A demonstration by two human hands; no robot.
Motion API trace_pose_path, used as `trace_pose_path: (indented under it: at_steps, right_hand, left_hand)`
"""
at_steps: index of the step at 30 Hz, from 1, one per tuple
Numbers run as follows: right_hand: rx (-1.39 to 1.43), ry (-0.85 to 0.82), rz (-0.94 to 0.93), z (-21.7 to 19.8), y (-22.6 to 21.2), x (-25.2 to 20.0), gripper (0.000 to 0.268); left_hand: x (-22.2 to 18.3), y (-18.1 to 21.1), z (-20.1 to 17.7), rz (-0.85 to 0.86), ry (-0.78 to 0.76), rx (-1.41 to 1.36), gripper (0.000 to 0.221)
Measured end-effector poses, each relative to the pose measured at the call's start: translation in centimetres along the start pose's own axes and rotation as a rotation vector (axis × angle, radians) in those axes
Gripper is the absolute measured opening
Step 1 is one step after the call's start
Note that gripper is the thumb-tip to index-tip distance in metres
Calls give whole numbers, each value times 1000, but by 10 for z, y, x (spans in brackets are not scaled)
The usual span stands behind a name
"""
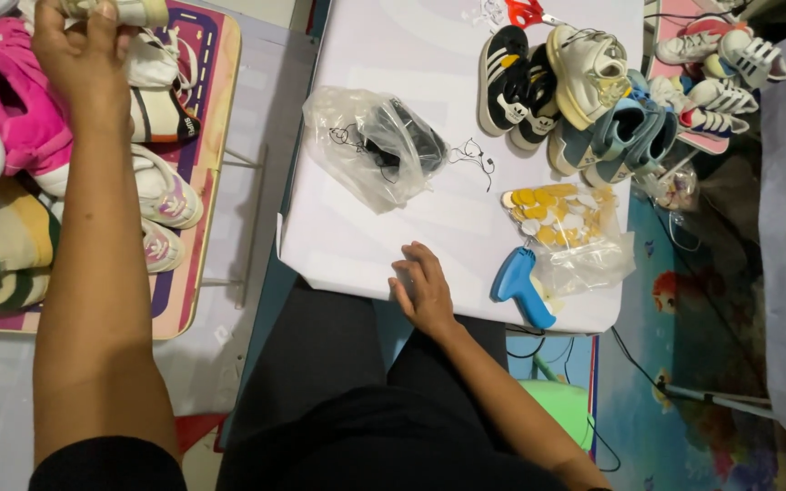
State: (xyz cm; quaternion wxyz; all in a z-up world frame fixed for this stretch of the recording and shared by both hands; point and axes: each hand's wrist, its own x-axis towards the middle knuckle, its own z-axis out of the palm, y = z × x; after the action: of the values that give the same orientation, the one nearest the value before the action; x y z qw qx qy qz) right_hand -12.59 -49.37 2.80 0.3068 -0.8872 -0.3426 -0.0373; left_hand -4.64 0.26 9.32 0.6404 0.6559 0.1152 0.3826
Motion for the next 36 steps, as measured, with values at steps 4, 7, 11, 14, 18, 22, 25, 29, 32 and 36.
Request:
trace_pose_path:
  at_steps: [4,7,11,14,18,22,25,29,32,36]
  right_hand:
    - [-2,31,-20,2,1,0,20]
    - [-8,14,1,3,2,-1,20]
    - [8,43,-23,8,5,-3,23]
    - [54,95,-51,4,5,-1,26]
    - [372,10,77,-8,2,-1,29]
    - [678,112,415,-23,-7,-18,43]
    - [1062,288,506,-18,3,-46,33]
    - [1137,416,553,-23,13,-72,36]
    - [1092,425,560,-24,16,-76,43]
    - [1009,269,463,-21,9,-73,58]
  left_hand:
    - [2,-1,-2,-28,15,-8,21]
    - [-1,6,2,-7,-5,-22,19]
    - [-16,22,20,420,-189,170,29]
    - [-46,52,45,474,-269,325,33]
    - [-111,105,73,162,-459,533,22]
    - [-179,117,96,-11,-729,446,38]
    - [-232,122,112,-160,-902,253,40]
    - [-287,115,132,-47,-1010,376,36]
    - [-321,91,139,60,-969,443,37]
    - [-353,75,144,214,-895,591,40]
